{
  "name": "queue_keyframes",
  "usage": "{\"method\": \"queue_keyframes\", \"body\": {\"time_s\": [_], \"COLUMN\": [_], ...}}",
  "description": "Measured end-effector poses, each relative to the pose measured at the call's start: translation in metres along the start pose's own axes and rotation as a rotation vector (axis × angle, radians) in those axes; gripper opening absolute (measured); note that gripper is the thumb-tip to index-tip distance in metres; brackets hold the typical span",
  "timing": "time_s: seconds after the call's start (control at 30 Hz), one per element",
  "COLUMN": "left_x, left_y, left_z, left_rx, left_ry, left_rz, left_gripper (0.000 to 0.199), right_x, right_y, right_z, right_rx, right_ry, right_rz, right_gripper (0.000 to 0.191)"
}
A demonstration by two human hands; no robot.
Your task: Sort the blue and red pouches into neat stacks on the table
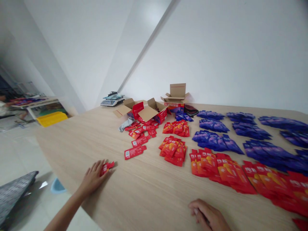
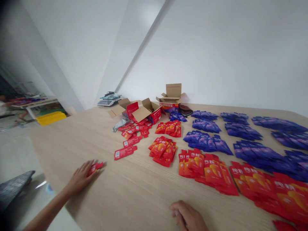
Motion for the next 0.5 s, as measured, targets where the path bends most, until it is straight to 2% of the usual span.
{"method": "queue_keyframes", "body": {"time_s": [0.07,0.1,0.2,0.27,0.3,0.37,0.5], "left_x": [-0.003,-0.002,0.003,0.006,0.008,0.014,0.022], "left_y": [0.004,0.01,0.028,0.03,0.03,0.025,0.009], "left_z": [-0.045,-0.075,-0.166,-0.212,-0.227,-0.24,-0.228], "left_rx": [-0.016,-0.058,-0.23,-0.351,-0.38,-0.369,-0.238], "left_ry": [-0.058,-0.099,-0.181,-0.173,-0.157,-0.112,-0.024], "left_rz": [-0.062,-0.078,-0.071,-0.051,-0.055,-0.107,-0.214], "left_gripper": [0.077,0.077,0.081,0.077,0.073,0.067,0.066], "right_x": [0.001,0.001,0.0,-0.001,0.0,0.002,0.008], "right_y": [-0.001,-0.002,-0.004,-0.005,-0.005,-0.004,-0.001], "right_z": [0.002,0.003,0.002,0.003,0.004,0.006,0.012], "right_rx": [-0.001,-0.003,-0.013,-0.012,-0.013,-0.013,-0.018], "right_ry": [0.012,0.019,0.03,0.033,0.032,0.024,0.02], "right_rz": [-0.007,-0.01,-0.008,-0.005,-0.008,-0.022,-0.051], "right_gripper": [0.027,0.027,0.029,0.029,0.029,0.029,0.026]}}
Point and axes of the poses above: each hand's wrist, its own y-axis towards the middle knuckle, its own x-axis out of the back of the hand, z = x × y, the point moved 9 cm from there along y, towards the middle knuckle, and after that the axes turned 5 degrees about x, right-handed, at the moved point
